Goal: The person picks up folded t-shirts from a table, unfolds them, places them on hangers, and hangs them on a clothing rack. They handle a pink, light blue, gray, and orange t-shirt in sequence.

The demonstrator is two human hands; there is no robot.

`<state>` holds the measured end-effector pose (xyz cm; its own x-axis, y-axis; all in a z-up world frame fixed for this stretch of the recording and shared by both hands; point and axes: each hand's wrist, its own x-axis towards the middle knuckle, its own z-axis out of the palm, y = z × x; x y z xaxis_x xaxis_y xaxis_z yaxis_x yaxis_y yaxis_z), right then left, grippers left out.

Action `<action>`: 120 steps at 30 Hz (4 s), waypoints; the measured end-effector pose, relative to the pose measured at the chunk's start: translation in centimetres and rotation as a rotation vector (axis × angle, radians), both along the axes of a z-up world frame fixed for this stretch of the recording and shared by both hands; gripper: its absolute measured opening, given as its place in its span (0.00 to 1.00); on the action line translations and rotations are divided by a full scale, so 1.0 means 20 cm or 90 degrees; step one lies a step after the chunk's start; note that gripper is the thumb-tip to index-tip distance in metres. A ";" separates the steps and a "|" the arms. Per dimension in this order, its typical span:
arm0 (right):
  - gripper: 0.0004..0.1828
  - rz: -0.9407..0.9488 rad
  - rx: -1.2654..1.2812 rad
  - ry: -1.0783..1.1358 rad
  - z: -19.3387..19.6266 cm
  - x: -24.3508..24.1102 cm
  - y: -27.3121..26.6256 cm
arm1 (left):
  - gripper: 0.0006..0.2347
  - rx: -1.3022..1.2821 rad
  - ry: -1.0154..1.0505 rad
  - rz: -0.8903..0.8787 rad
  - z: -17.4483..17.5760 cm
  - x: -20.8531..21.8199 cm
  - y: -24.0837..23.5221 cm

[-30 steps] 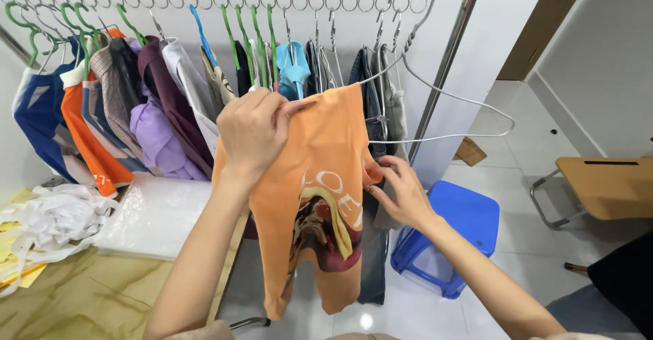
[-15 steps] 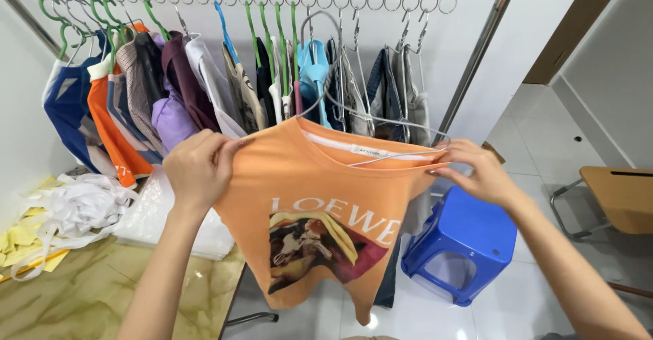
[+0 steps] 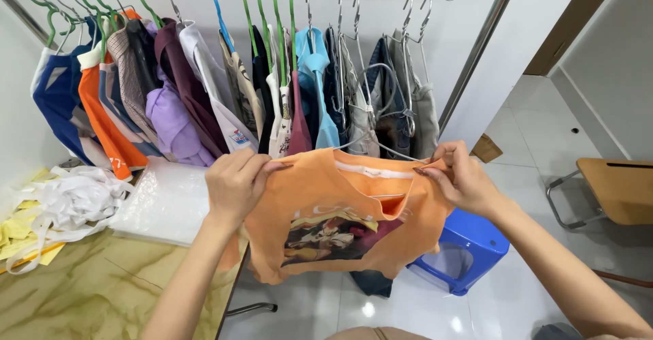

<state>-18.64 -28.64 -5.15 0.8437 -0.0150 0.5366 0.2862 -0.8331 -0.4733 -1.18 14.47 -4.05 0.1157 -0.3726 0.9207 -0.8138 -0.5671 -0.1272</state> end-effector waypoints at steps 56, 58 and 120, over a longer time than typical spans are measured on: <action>0.13 0.084 0.437 0.363 0.31 -1.01 -0.18 | 0.17 -0.102 0.450 -0.423 -0.31 0.10 -1.41; 0.13 0.074 0.490 0.360 0.33 -1.05 -0.11 | 0.26 -0.208 0.540 -0.381 -0.29 0.14 -1.50; 0.51 -0.056 0.298 0.123 -0.12 1.18 0.12 | 0.22 -0.084 0.623 -0.196 -0.32 0.25 -1.24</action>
<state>4.98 -26.32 -7.55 0.9117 -0.2910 0.2899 0.0952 -0.5368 -0.8383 3.82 -10.34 -10.35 0.7529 -0.4158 0.5102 -0.6393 -0.2779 0.7169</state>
